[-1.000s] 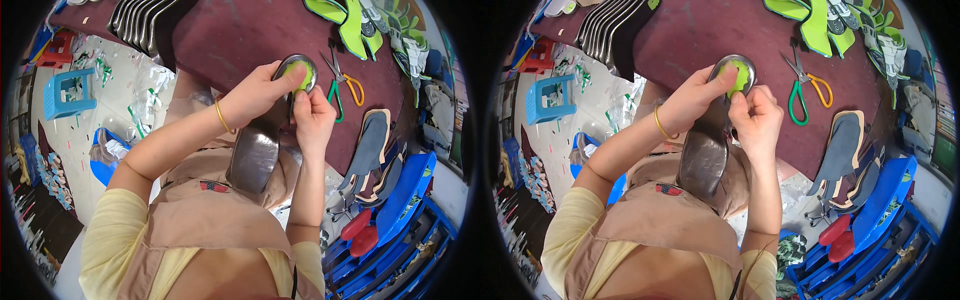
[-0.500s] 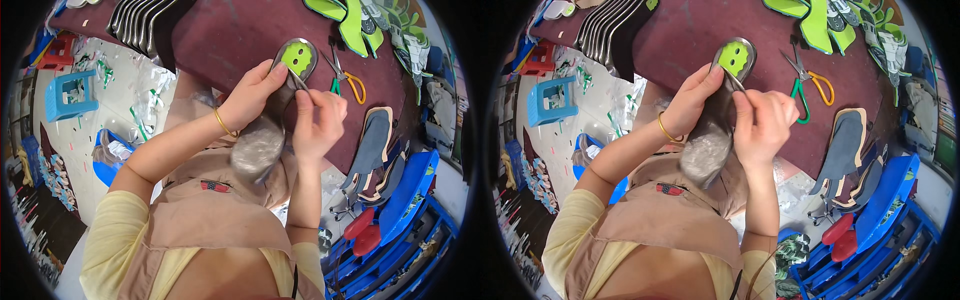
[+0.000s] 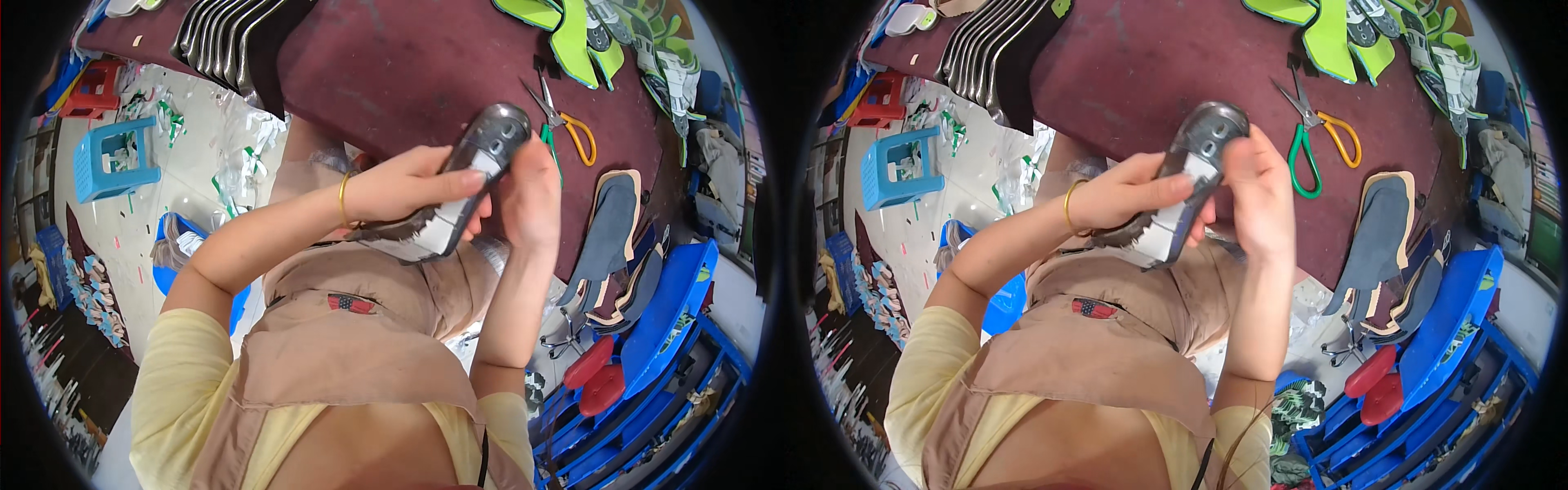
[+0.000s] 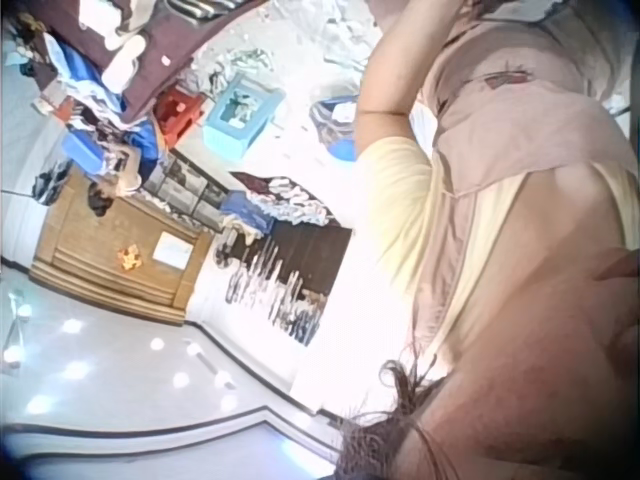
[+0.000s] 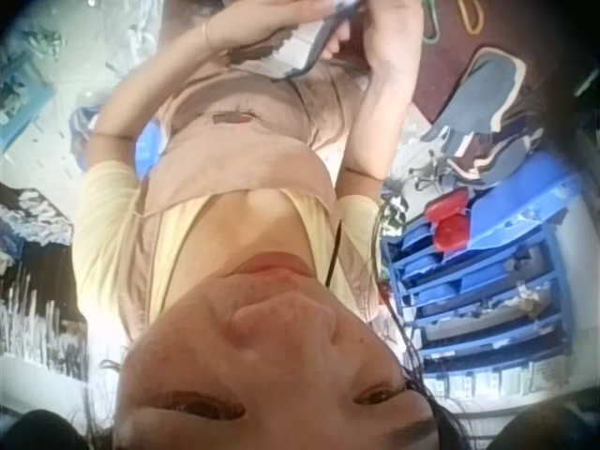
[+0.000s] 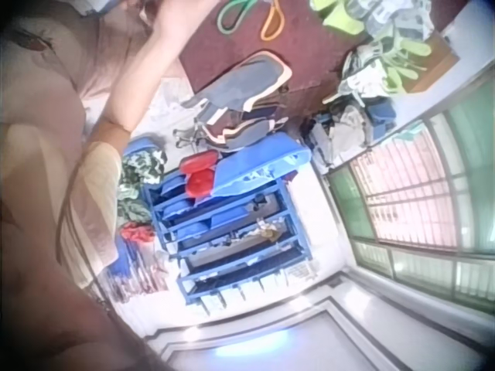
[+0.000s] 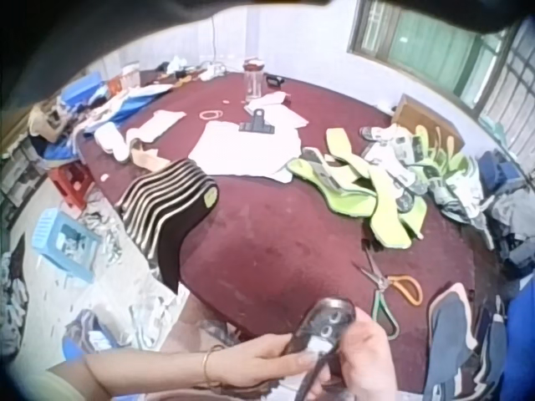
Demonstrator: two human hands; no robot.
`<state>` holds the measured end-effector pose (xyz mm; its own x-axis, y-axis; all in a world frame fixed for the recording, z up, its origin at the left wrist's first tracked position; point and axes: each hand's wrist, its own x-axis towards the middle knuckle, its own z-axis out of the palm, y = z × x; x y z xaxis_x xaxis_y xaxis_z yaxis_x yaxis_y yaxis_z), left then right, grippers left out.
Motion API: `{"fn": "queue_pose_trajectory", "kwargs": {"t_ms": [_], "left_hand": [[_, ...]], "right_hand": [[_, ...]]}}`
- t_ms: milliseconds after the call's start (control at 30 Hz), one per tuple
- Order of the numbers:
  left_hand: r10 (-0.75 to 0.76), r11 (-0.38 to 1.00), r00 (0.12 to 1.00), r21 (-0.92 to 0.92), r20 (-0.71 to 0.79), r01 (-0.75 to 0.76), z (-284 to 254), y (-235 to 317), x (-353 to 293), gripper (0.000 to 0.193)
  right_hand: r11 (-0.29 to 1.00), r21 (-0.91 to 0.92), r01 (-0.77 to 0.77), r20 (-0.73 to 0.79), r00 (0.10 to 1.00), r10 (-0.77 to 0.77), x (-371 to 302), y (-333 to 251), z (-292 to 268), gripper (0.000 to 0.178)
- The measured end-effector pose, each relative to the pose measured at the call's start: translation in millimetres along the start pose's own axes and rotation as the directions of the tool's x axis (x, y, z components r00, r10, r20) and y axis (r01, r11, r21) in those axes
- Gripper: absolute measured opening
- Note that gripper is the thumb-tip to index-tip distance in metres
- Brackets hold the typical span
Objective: The recorder is assembling various shoe components, applying adhesive materials and aligning patterns.
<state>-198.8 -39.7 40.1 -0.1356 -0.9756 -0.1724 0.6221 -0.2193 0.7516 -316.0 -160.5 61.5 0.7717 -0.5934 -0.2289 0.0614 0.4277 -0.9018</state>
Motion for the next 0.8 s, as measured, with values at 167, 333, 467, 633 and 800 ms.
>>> {"fn": "queue_pose_trajectory", "kwargs": {"t_ms": [167, 333, 467, 633, 800], "left_hand": [[-0.091, 0.982, 0.996, -0.169, 0.001, 0.090, 6, 4, 3, 0.055], [-0.037, 0.998, 0.962, -0.055, -0.272, 0.023, 16, 11, 5, 0.062], [0.136, 0.983, 0.944, 0.160, -0.300, -0.091, 6, 6, 13, 0.048], [0.473, 0.378, 0.881, 0.901, 0.010, -0.214, -17, 33, 36, 0.052], [0.437, -0.397, 0.893, 0.868, -0.108, 0.299, -46, 2, 68, 0.071]], "right_hand": [[0.961, -0.275, 0.010, -0.126, 0.991, -0.047, 1, -5, 1, 0.038], [0.930, -0.324, -0.174, 0.016, 0.982, 0.189, -11, -10, 18, 0.044], [0.992, 0.062, -0.109, 0.241, 0.966, 0.091, -18, 12, 7, 0.097], [0.965, -0.243, 0.094, 0.057, 0.995, -0.082, -4, 15, -36, 0.088], [0.731, -0.646, 0.220, -0.271, 0.829, -0.489, 34, 29, -84, 0.035]]}}
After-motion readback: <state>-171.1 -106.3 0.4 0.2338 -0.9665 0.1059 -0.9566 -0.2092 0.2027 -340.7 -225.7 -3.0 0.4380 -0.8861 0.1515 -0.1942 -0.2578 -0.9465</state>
